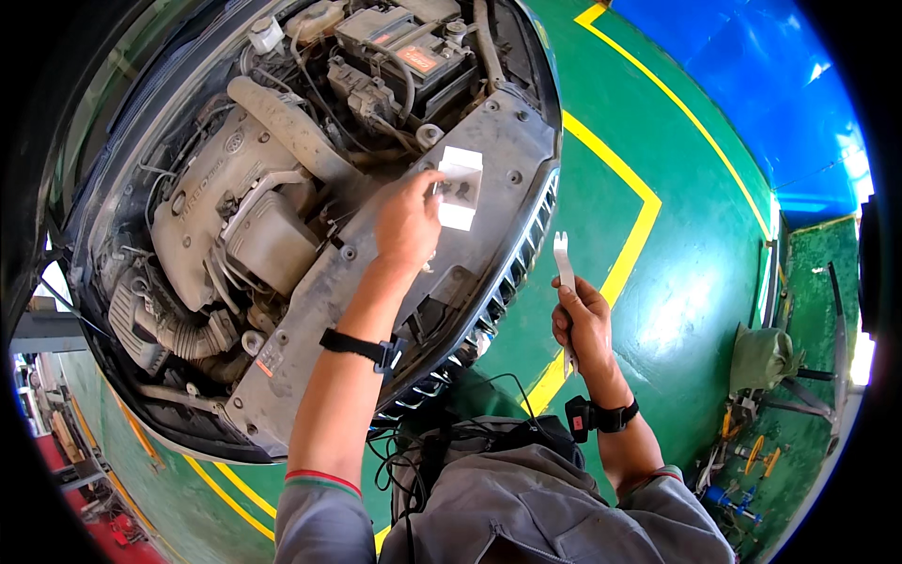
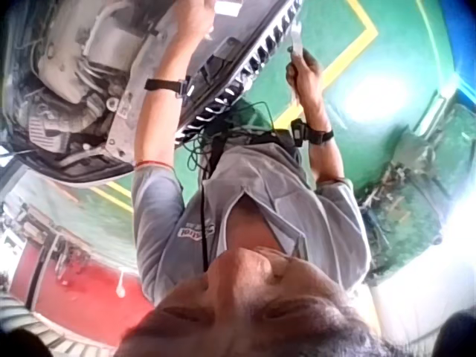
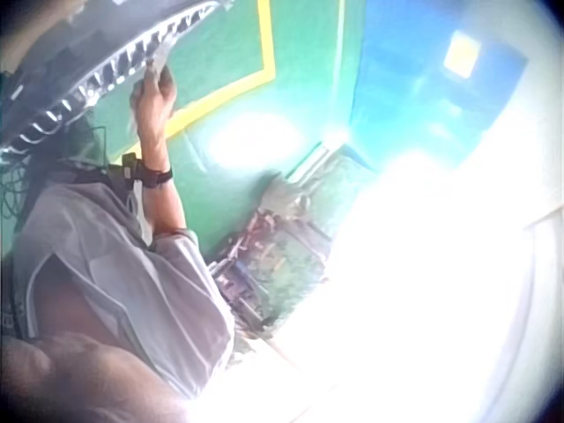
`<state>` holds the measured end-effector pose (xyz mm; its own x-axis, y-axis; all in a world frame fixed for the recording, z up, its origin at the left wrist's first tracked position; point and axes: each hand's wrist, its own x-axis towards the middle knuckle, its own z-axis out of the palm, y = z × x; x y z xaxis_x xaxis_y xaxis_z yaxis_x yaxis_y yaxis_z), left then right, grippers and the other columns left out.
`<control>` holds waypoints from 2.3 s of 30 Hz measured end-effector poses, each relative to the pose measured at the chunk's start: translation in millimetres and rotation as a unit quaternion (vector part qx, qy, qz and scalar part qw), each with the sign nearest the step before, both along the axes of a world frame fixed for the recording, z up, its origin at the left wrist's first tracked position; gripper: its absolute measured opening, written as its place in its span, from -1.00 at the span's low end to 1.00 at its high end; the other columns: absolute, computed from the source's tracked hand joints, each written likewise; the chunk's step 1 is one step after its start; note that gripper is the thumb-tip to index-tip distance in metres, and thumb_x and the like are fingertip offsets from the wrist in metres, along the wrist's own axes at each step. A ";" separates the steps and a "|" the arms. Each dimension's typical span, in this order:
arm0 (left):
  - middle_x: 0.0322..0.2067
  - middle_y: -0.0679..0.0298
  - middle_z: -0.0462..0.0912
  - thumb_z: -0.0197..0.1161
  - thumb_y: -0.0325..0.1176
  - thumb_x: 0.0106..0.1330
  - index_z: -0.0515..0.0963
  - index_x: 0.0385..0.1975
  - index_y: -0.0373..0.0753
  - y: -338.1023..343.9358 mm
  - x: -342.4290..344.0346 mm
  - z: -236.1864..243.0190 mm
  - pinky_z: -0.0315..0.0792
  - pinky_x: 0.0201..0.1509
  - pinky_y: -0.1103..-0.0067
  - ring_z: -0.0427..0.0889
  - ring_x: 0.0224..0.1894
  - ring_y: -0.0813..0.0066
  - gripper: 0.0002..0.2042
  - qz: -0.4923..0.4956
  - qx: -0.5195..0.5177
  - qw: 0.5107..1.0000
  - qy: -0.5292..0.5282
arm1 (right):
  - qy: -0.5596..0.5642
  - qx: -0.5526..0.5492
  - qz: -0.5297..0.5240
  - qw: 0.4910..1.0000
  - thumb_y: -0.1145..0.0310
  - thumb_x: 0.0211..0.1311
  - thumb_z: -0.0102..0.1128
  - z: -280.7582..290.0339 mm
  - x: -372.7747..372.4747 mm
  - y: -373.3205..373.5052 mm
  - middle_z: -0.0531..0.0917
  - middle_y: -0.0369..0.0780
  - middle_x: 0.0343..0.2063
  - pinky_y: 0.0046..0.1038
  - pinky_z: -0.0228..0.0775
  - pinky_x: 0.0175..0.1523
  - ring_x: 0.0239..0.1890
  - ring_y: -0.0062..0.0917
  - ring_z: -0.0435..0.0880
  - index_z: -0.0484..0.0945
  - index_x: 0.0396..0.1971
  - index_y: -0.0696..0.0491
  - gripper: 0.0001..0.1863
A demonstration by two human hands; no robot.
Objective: The person uses a wrench to tighten bolts on the front metal panel of a car with the hood open. They systematically move from one bolt to another, securing the panel to the vehicle's frame.
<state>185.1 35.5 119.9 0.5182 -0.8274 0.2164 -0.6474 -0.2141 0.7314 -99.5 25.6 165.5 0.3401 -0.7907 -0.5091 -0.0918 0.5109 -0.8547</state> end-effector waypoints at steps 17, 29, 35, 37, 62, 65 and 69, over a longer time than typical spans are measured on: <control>-0.36 0.42 0.58 0.13 -0.40 0.51 0.61 -0.11 -0.33 465.9 45.9 -14.0 0.38 -0.24 0.70 0.48 -0.33 0.71 -0.83 0.449 0.047 0.888 0.088 | 0.134 -0.171 0.475 0.853 0.28 0.52 0.04 -24.0 99.2 104.3 0.54 -0.28 -0.61 -0.46 0.37 -0.44 -0.56 -0.62 0.52 0.56 -0.02 0.12 -0.74; -0.29 0.19 0.70 0.18 -0.32 0.42 0.63 -0.16 -0.21 582.9 75.1 -60.2 0.52 -0.29 0.44 0.67 -0.38 0.24 -0.84 0.419 0.069 0.903 -0.066 | 0.336 -0.403 0.658 0.540 0.16 0.46 -0.02 -21.6 185.7 288.6 0.66 0.02 -0.52 0.03 0.47 -0.28 -0.41 0.04 0.66 0.49 -0.24 0.14 -0.69; -0.34 0.28 0.68 0.22 -0.37 0.35 0.62 -0.20 -0.14 582.4 121.3 -80.0 0.53 -0.34 0.49 0.66 -0.42 0.34 -0.90 0.395 0.022 0.912 -0.104 | 0.343 -0.460 0.646 0.503 0.19 0.44 0.00 -12.9 212.9 323.1 0.67 0.02 -0.53 0.00 0.51 -0.28 -0.42 0.01 0.68 0.50 -0.21 0.12 -0.72; -0.35 0.29 0.68 0.21 -0.38 0.35 0.62 -0.22 -0.13 585.6 132.9 -83.3 0.53 -0.34 0.48 0.67 -0.42 0.34 -0.91 0.399 0.029 0.910 -0.108 | 0.333 -0.461 0.631 0.528 0.24 0.42 0.02 0.1 230.1 336.5 0.67 0.03 -0.56 -0.01 0.54 -0.31 -0.48 0.00 0.69 0.50 -0.29 0.12 -0.76; -0.29 0.30 0.68 0.21 -0.25 0.30 0.50 -0.18 -0.05 575.5 152.7 -94.3 0.54 -0.38 0.31 0.69 -0.35 0.13 -0.85 0.389 0.139 0.907 -0.085 | 0.309 0.122 0.603 0.726 0.29 0.43 -0.06 -21.8 363.6 388.8 0.43 -0.27 -0.48 -0.56 0.17 -0.61 -0.60 -0.63 0.36 0.46 -0.08 0.26 -0.68; -0.29 0.30 0.67 0.22 -0.26 0.29 0.49 -0.18 -0.05 576.8 153.5 -94.6 0.54 -0.39 0.31 0.69 -0.35 0.14 -0.84 0.385 0.138 0.908 -0.088 | 0.341 0.125 0.632 0.685 0.31 0.42 -0.10 -14.1 381.9 381.6 0.42 -0.26 -0.51 -0.54 0.17 -0.60 -0.60 -0.61 0.35 0.45 -0.10 0.28 -0.68; -0.29 0.30 0.67 0.22 -0.26 0.28 0.48 -0.19 -0.05 577.8 154.9 -94.2 0.54 -0.39 0.31 0.69 -0.36 0.14 -0.84 0.387 0.138 0.908 -0.083 | 0.390 0.098 0.655 0.640 0.33 0.42 -0.14 -10.4 397.6 382.9 0.40 -0.26 -0.54 -0.50 0.15 -0.60 -0.62 -0.59 0.32 0.45 -0.10 0.29 -0.69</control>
<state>340.0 613.4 25.7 0.9471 -0.2631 0.1839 -0.3203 -0.8124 0.4873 298.1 408.5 155.1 0.2282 0.0169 -0.9735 -0.9106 -0.3502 -0.2196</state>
